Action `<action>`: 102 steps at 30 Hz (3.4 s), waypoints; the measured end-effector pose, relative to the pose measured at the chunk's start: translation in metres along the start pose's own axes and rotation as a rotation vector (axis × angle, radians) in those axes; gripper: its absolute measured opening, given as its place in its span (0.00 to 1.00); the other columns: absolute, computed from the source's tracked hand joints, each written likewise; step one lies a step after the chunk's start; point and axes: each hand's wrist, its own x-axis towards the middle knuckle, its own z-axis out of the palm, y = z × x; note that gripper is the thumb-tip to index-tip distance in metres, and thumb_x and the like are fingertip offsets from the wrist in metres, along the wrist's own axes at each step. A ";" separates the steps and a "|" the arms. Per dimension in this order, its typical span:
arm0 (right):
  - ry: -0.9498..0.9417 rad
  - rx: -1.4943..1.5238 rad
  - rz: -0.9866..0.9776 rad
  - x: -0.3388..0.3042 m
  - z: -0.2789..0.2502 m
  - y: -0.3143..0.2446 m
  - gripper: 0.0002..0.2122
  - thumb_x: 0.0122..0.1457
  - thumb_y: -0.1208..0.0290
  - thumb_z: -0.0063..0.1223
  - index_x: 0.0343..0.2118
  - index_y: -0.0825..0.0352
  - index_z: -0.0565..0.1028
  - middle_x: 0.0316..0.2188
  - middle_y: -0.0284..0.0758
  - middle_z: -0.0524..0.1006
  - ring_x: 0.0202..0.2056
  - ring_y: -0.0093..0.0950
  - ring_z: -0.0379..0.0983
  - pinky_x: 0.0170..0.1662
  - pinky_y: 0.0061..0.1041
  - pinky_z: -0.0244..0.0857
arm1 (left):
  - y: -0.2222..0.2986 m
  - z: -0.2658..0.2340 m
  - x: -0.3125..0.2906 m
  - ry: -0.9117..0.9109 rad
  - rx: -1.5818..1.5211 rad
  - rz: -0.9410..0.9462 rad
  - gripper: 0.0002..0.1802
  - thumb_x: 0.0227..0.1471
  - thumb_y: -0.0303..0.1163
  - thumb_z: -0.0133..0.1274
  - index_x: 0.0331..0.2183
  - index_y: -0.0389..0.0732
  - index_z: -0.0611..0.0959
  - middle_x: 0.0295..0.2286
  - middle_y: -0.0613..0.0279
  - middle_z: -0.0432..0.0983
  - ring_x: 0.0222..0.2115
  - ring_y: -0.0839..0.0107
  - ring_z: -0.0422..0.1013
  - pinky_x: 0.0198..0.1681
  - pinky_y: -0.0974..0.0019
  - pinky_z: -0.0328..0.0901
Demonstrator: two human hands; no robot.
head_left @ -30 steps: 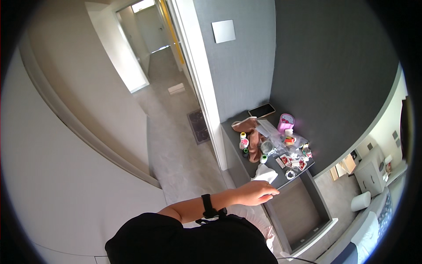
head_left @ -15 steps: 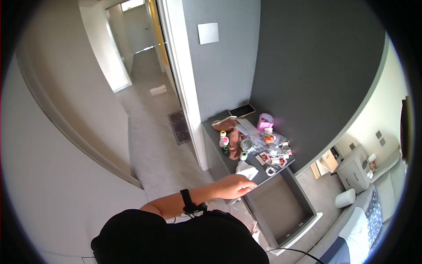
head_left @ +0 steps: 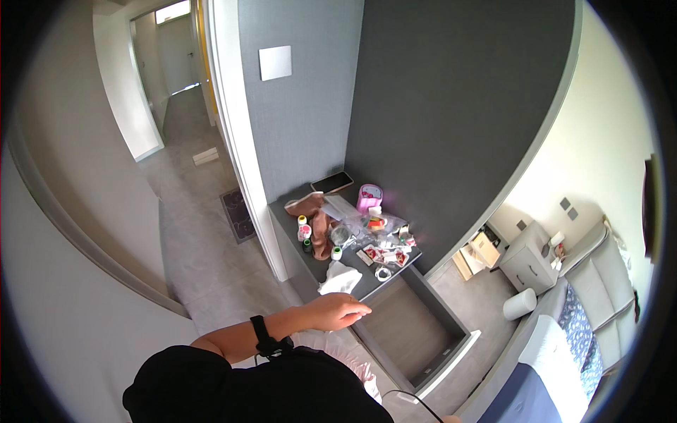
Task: The person picks up several small plastic bags from a cluttered surface and places them into an open drawer. They handle a variety of small objects, including some in transparent pouches and a small pink container, moving them one by one into the drawer.
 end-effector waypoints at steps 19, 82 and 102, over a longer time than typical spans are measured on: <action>-0.116 0.499 -0.048 -0.007 -0.056 -0.059 0.06 0.43 0.73 0.48 0.20 0.71 0.72 0.22 0.42 0.71 0.23 0.36 0.67 0.28 0.31 0.60 | 0.029 0.027 0.022 -0.001 0.010 0.089 0.11 0.40 0.25 0.48 0.33 0.40 0.75 0.24 0.58 0.72 0.27 0.62 0.68 0.29 0.65 0.63; -0.294 -1.712 0.695 -0.052 -0.071 0.036 0.13 0.35 0.81 0.53 0.29 0.68 0.71 0.26 0.35 0.72 0.29 0.30 0.68 0.31 0.25 0.62 | -0.138 -0.162 0.067 0.109 0.132 0.031 0.11 0.49 0.18 0.38 0.36 0.26 0.71 0.32 0.48 0.70 0.33 0.66 0.68 0.38 0.69 0.62; -0.083 -1.483 0.746 -0.094 -0.062 0.034 0.11 0.36 0.81 0.49 0.27 0.68 0.71 0.25 0.34 0.71 0.29 0.29 0.66 0.33 0.25 0.59 | -0.083 -0.096 0.113 0.081 0.188 0.201 0.08 0.44 0.19 0.43 0.29 0.32 0.76 0.26 0.57 0.72 0.26 0.68 0.68 0.30 0.70 0.62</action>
